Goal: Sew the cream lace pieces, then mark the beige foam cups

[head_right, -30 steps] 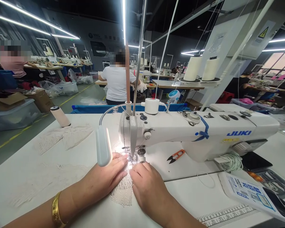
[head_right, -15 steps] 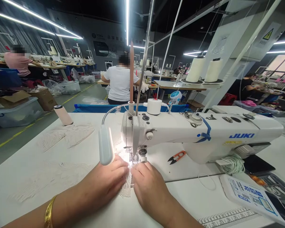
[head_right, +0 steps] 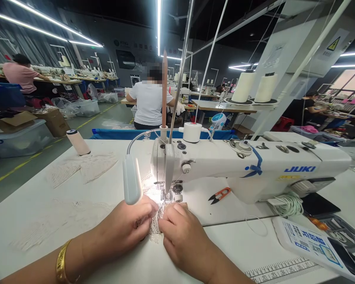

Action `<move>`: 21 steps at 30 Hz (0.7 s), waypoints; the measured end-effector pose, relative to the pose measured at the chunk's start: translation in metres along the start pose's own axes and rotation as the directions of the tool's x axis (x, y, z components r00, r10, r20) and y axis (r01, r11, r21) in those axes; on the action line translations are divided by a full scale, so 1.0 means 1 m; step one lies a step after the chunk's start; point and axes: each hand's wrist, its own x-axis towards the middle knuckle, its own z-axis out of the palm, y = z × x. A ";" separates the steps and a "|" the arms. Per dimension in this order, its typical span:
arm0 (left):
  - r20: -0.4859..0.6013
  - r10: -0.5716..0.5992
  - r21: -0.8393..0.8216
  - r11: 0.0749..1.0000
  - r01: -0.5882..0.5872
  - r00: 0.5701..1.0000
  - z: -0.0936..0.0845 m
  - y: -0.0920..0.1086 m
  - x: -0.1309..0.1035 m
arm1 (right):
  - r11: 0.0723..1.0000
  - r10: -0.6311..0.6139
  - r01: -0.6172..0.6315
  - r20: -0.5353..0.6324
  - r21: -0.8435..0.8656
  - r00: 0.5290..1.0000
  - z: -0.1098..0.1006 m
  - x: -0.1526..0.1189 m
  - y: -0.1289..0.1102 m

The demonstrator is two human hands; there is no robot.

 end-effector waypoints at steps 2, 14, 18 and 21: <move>0.020 0.028 0.017 0.999 -0.028 0.999 0.002 0.000 0.000 | 1.000 -0.003 0.003 0.001 0.001 1.000 0.000 0.001 -0.001; 0.004 0.109 0.105 0.988 -0.109 0.994 0.004 -0.001 0.005 | 0.996 0.083 -0.083 0.000 -0.032 0.997 0.008 -0.002 0.006; 0.025 0.104 0.142 0.984 -0.106 0.994 0.009 -0.008 0.004 | 0.993 0.098 -0.098 -0.005 -0.058 0.995 0.010 -0.004 0.006; 0.023 0.130 0.136 0.982 -0.132 0.991 0.012 -0.009 0.002 | 0.995 0.075 -0.075 0.000 -0.059 0.997 0.008 -0.004 0.005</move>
